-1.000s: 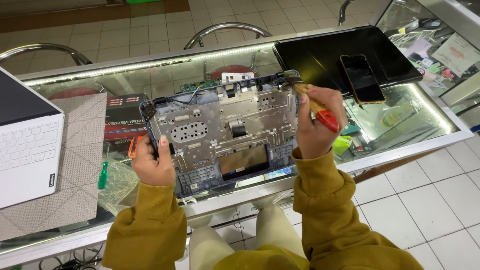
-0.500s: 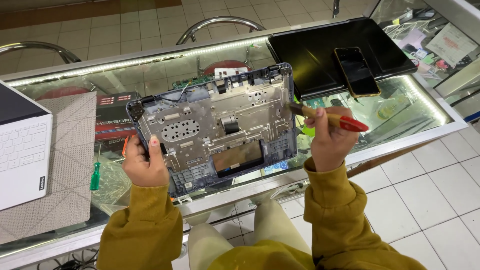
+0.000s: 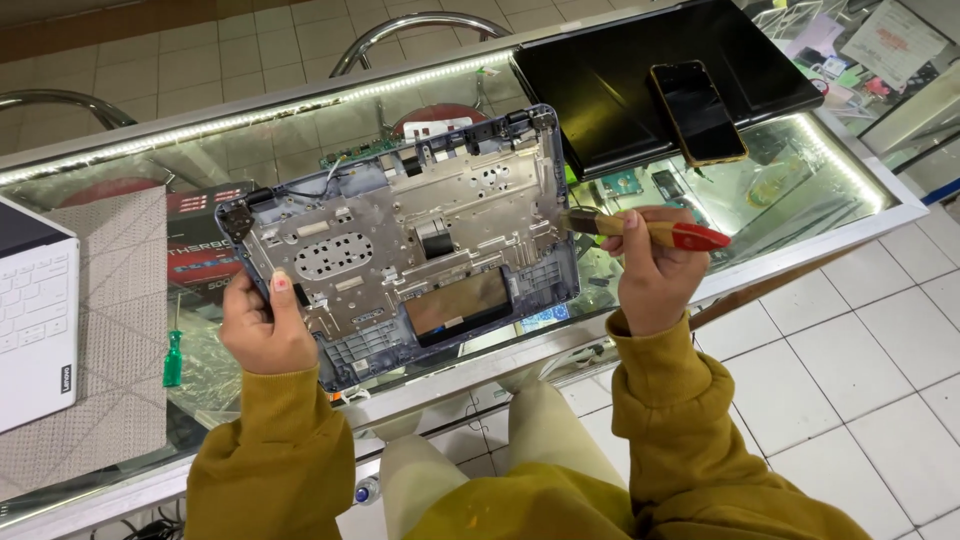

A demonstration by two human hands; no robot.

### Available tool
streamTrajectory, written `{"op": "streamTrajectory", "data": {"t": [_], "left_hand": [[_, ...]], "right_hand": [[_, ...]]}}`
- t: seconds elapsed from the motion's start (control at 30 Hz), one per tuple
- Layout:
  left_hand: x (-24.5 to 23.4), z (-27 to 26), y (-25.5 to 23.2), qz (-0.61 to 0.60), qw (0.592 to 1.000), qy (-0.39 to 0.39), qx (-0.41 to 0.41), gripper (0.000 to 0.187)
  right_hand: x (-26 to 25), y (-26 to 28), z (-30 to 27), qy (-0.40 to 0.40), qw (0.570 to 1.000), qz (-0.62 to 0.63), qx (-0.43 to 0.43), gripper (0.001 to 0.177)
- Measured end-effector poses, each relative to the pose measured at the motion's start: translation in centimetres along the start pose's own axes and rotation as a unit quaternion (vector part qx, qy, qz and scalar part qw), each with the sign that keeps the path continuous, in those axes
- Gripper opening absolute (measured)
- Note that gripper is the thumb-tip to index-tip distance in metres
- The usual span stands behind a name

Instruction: Using a brush to clean dust and debris from the internal and external surfaces of a laptop casing.

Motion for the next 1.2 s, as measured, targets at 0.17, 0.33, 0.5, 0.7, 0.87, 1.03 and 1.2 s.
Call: {"op": "streamTrajectory", "data": {"t": [0.17, 0.33, 0.5, 0.7, 0.87, 1.03, 1.2], "left_hand": [[-0.2, 0.1, 1.4, -0.006, 1.0, 0.0, -0.004, 0.02], [-0.5, 0.1, 4.5, -0.018, 0.999, 0.022, -0.034, 0.022], [0.4, 1.0, 3.8, -0.066, 0.992, 0.06, -0.084, 0.021], [-0.6, 2.5, 5.2, -0.04, 0.978, 0.094, -0.183, 0.023], [-0.9, 4.6, 5.2, 0.017, 0.961, 0.156, -0.228, 0.023], [-0.1, 6.6, 1.3, 0.089, 0.914, 0.259, -0.3, 0.032], [0.8, 7.3, -0.2, 0.122, 0.874, 0.308, -0.356, 0.029]], "right_hand": [[0.4, -0.1, -0.4, 0.059, 0.997, -0.055, -0.01, 0.014], [-1.9, -1.7, -2.3, 0.06, 0.989, -0.027, 0.135, 0.017], [-0.9, -1.7, -1.5, -0.041, 0.929, 0.106, 0.352, 0.022], [-0.8, -2.1, -3.7, -0.025, 0.874, 0.217, 0.434, 0.032], [-1.8, -2.9, -4.7, 0.053, 0.824, 0.361, 0.435, 0.034], [-1.2, -0.6, -3.8, -0.009, 0.776, 0.328, 0.539, 0.036], [0.1, 0.9, -2.5, 0.079, 0.81, 0.315, 0.488, 0.035]]}}
Point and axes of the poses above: each hand's wrist, its own z-axis towards the middle knuckle, its own x-axis out of the palm, y = z × x, the point moved 4 cm from there along z, towards the middle knuckle, and after that the axes turned 12 degrees about -x, right-handed, at the moved point
